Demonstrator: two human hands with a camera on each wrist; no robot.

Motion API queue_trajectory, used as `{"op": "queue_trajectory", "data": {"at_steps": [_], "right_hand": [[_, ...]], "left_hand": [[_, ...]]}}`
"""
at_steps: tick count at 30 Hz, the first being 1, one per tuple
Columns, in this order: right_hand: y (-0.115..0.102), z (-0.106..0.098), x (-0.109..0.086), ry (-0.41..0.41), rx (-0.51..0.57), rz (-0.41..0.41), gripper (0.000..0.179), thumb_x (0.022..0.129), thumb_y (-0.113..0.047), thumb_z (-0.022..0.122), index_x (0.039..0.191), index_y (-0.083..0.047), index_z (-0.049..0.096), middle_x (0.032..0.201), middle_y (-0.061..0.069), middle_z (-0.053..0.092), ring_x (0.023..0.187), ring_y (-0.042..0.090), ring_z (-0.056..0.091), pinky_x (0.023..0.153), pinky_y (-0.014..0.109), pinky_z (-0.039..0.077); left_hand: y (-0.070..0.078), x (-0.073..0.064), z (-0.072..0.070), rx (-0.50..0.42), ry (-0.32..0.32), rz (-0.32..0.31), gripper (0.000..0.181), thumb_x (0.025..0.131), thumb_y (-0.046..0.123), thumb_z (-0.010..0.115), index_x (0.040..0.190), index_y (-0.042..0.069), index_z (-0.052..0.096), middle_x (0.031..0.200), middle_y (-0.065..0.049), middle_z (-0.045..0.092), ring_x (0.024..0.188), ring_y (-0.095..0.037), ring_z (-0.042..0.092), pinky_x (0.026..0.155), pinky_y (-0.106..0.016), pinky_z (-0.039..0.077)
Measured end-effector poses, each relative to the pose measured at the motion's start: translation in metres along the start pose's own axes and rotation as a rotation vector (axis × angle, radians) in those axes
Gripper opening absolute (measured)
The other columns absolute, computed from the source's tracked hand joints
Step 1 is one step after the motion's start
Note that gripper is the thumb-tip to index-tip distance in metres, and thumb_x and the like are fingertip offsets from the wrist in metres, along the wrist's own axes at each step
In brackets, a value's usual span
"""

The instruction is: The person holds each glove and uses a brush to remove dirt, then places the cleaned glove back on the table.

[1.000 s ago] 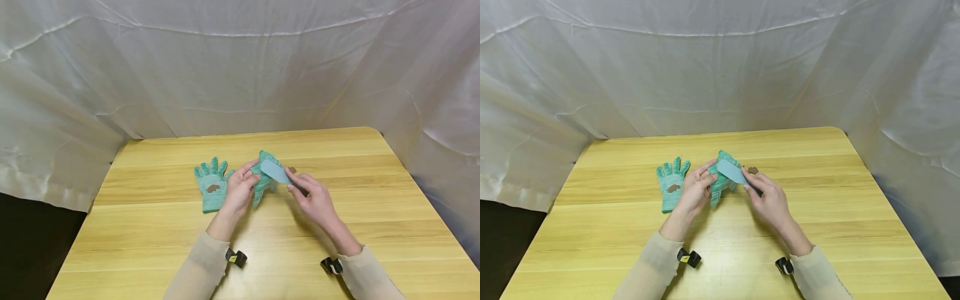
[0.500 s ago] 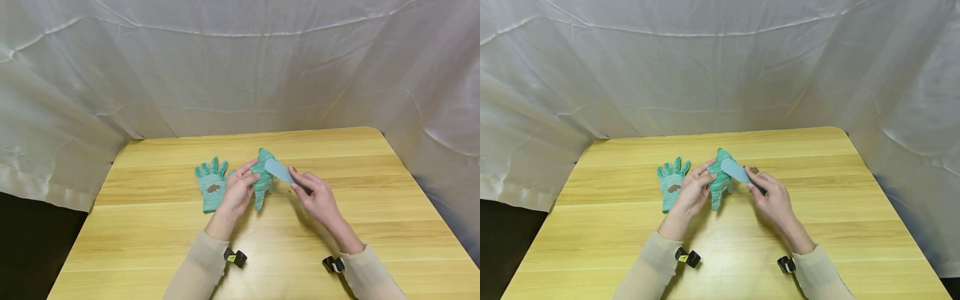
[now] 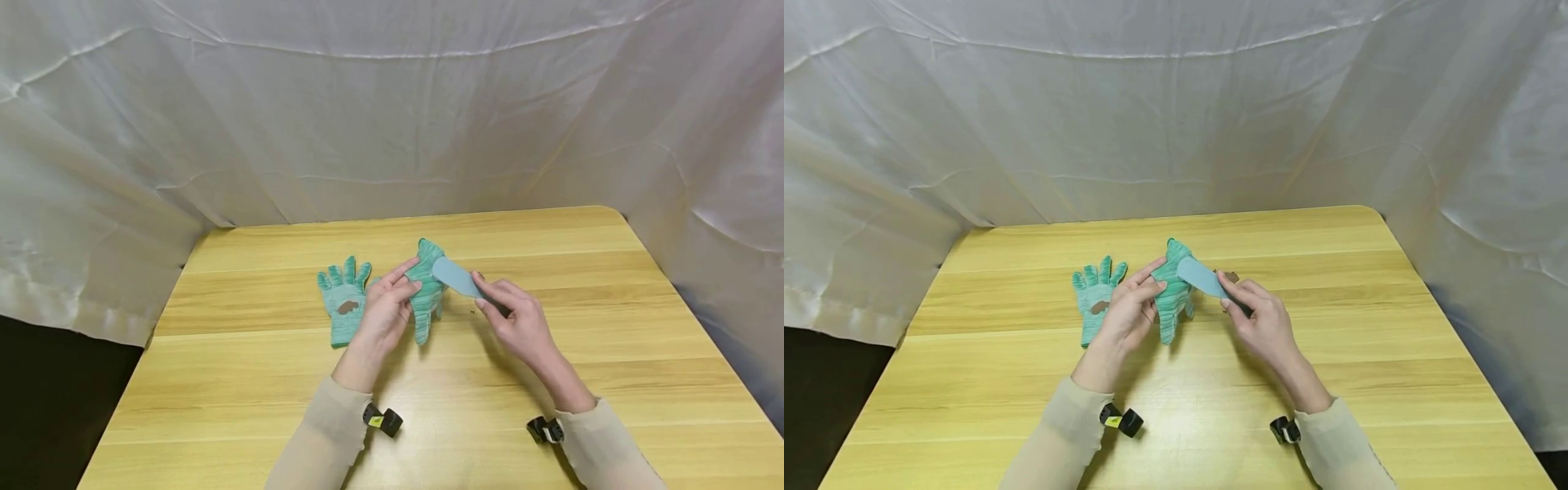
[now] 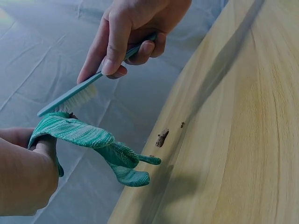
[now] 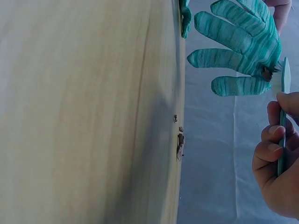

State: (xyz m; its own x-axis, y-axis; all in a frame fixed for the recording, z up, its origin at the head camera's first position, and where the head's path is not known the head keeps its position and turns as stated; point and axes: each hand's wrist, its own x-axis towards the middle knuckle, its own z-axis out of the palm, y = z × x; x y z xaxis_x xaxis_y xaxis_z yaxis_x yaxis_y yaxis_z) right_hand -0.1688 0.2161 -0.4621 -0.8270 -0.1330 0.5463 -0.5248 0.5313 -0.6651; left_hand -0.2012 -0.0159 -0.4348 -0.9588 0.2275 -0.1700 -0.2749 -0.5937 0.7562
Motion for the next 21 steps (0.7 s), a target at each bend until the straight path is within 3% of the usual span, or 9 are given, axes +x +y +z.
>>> {"op": "queue_trajectory", "data": {"at_steps": [15, 18, 21], "right_hand": [[0.005, -0.006, -0.001, -0.022, -0.020, 0.039, 0.047, 0.090, 0.005, 0.075, 0.136, -0.004, 0.067, 0.101, 0.012, 0.075, 0.063, 0.007, 0.051, 0.054, 0.016, 0.044], [0.010, -0.013, -0.004, 0.011, -0.035, 0.067, 0.048, 0.089, 0.007, 0.075, 0.135, -0.003, 0.068, 0.102, 0.014, 0.075, 0.065, 0.007, 0.052, 0.055, 0.015, 0.044], [0.013, -0.019, -0.004, 0.047, -0.034, 0.095, 0.048, 0.089, 0.008, 0.075, 0.135, -0.004, 0.068, 0.101, 0.014, 0.075, 0.065, 0.007, 0.050, 0.054, 0.015, 0.042]], "left_hand": [[0.006, -0.002, -0.003, -0.037, 0.006, 0.010, 0.055, 0.096, -0.016, 0.052, 0.150, -0.005, 0.047, 0.062, 0.010, 0.032, 0.056, -0.001, 0.031, 0.054, -0.013, 0.032], [0.017, -0.004, -0.006, -0.052, 0.042, 0.068, 0.055, 0.097, -0.015, 0.051, 0.150, -0.004, 0.046, 0.063, 0.011, 0.034, 0.056, -0.001, 0.032, 0.052, -0.011, 0.032], [0.030, -0.004, -0.009, -0.058, 0.075, 0.156, 0.055, 0.097, -0.015, 0.051, 0.150, -0.005, 0.045, 0.066, 0.011, 0.036, 0.061, 0.000, 0.038, 0.063, -0.008, 0.045]]}}
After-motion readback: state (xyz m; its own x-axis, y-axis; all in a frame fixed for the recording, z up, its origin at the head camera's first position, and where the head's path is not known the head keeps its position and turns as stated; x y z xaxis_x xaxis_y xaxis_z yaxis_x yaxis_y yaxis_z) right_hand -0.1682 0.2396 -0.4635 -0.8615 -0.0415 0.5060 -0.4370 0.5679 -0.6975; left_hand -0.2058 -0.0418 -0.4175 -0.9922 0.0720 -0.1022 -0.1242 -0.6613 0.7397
